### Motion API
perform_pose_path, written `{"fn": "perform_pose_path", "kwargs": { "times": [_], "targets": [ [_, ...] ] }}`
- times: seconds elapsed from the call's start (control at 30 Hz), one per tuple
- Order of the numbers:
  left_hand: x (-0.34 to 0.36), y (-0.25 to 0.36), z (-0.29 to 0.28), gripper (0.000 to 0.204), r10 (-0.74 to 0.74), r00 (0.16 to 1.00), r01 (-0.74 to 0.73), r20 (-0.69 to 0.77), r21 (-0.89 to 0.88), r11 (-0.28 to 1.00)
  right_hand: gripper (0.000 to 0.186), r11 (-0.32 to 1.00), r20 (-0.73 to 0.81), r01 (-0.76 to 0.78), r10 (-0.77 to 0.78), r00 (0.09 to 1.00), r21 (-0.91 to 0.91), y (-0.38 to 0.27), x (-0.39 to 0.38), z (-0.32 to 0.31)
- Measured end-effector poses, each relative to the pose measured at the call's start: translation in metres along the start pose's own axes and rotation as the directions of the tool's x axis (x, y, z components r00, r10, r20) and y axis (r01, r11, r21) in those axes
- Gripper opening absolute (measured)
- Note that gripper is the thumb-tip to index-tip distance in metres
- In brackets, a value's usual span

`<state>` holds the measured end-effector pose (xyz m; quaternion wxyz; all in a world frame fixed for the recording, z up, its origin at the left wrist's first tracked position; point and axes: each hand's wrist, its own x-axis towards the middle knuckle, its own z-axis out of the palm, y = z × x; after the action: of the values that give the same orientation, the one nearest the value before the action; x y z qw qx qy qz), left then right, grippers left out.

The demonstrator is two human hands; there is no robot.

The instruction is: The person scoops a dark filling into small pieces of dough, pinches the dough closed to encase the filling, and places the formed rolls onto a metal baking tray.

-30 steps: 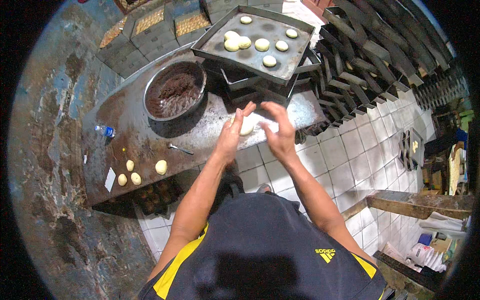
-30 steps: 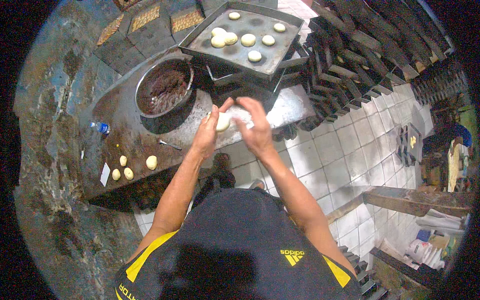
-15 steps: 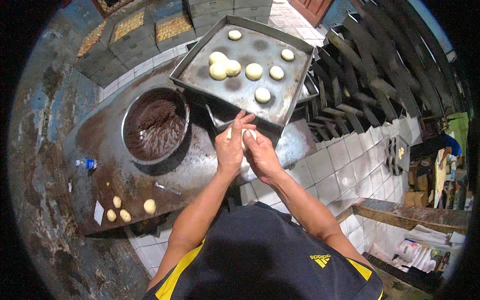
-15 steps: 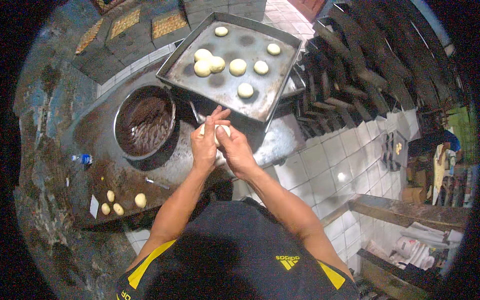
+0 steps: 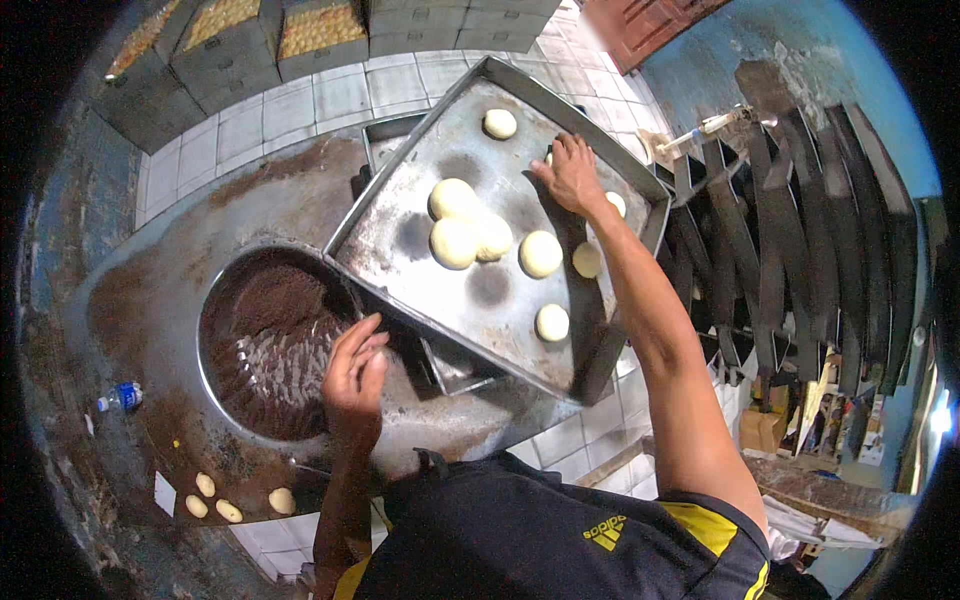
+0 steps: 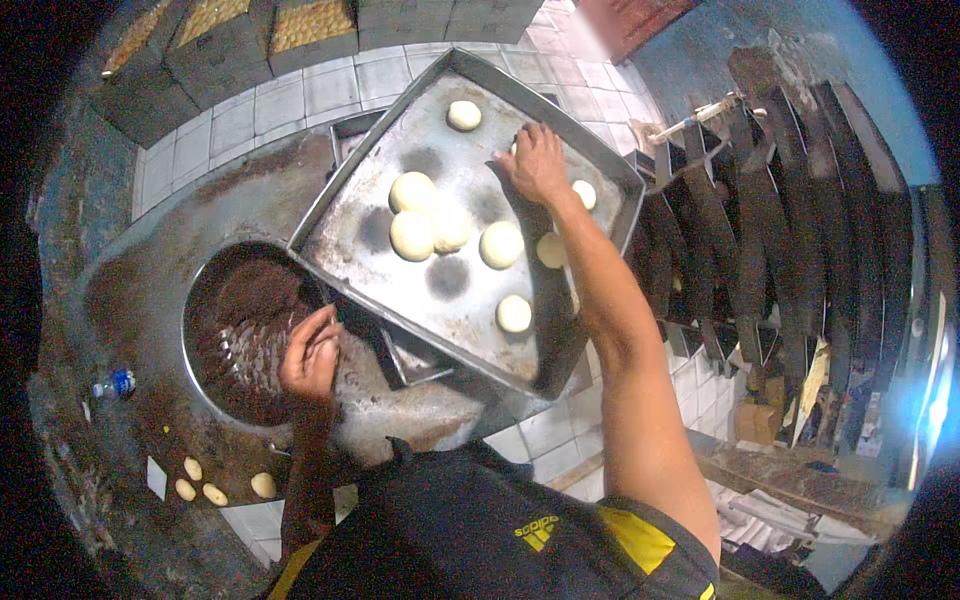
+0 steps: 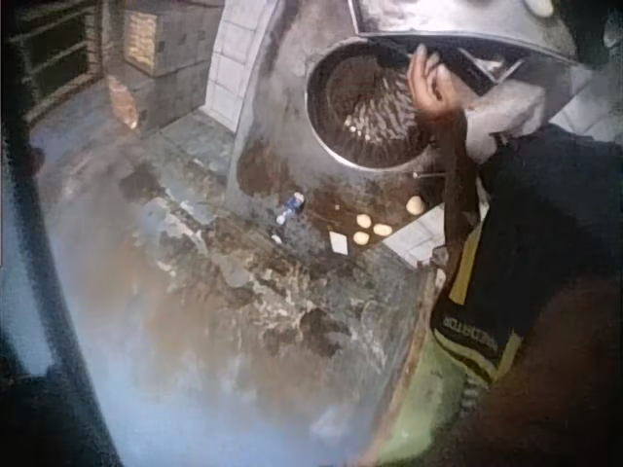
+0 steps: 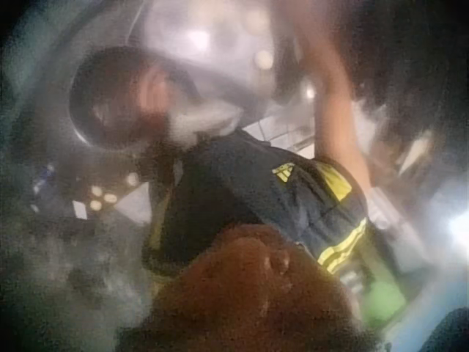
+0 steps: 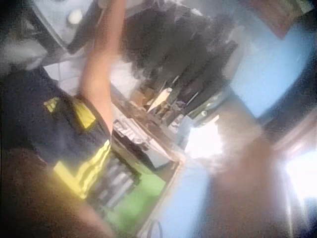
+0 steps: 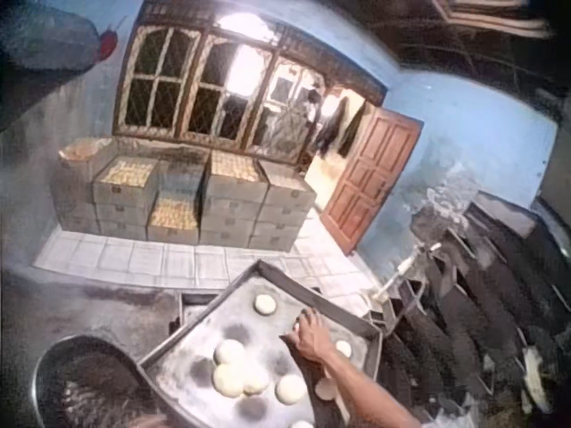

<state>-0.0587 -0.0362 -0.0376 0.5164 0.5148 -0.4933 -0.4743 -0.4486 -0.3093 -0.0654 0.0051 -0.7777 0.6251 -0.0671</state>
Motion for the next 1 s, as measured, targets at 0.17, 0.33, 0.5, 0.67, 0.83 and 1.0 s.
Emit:
{"fn": "perform_pose_path", "kwargs": {
  "times": [0.17, 0.33, 0.5, 0.67, 0.83, 1.0],
  "targets": [
    [0.015, -0.003, -0.009, 0.035, 0.029, 0.999, -0.026, -0.032, 0.098, 0.995, 0.060, 0.995, -0.010, 0.052, -0.052, 0.999, 0.081, 0.018, 0.013, 0.036],
    [0.027, -0.003, -0.005, 0.033, -0.073, 0.997, 0.073, -0.036, 0.001, 0.997, 0.068, 0.546, 0.364, -0.348, 0.082, 0.928, 0.762, 0.007, 0.047, -0.021],
    [0.000, 0.007, -0.009, 0.032, -0.111, 0.989, 0.109, -0.098, -0.029, 0.994, 0.072, 0.957, 0.198, 0.039, 0.019, 0.980, -0.286, -0.035, 0.030, -0.005],
    [-0.052, 0.022, -0.009, 0.029, -0.005, 0.983, 0.014, -0.182, 0.050, 0.999, 0.065, 0.699, 0.256, -0.231, 0.071, 0.964, 0.676, 0.008, 0.045, -0.043],
    [-0.084, 0.034, 0.032, 0.027, 0.048, 0.988, -0.044, -0.144, 0.032, 0.999, 0.038, 0.925, 0.351, 0.155, -0.281, 0.893, 0.347, -0.014, -0.076, -0.054],
    [-0.100, 0.027, 0.117, 0.031, 0.114, 0.989, -0.125, -0.096, -0.112, 0.986, 0.033, 0.759, 0.151, -0.098, -0.001, 0.989, 0.644, -0.086, -0.198, -0.108]
  ]
}}
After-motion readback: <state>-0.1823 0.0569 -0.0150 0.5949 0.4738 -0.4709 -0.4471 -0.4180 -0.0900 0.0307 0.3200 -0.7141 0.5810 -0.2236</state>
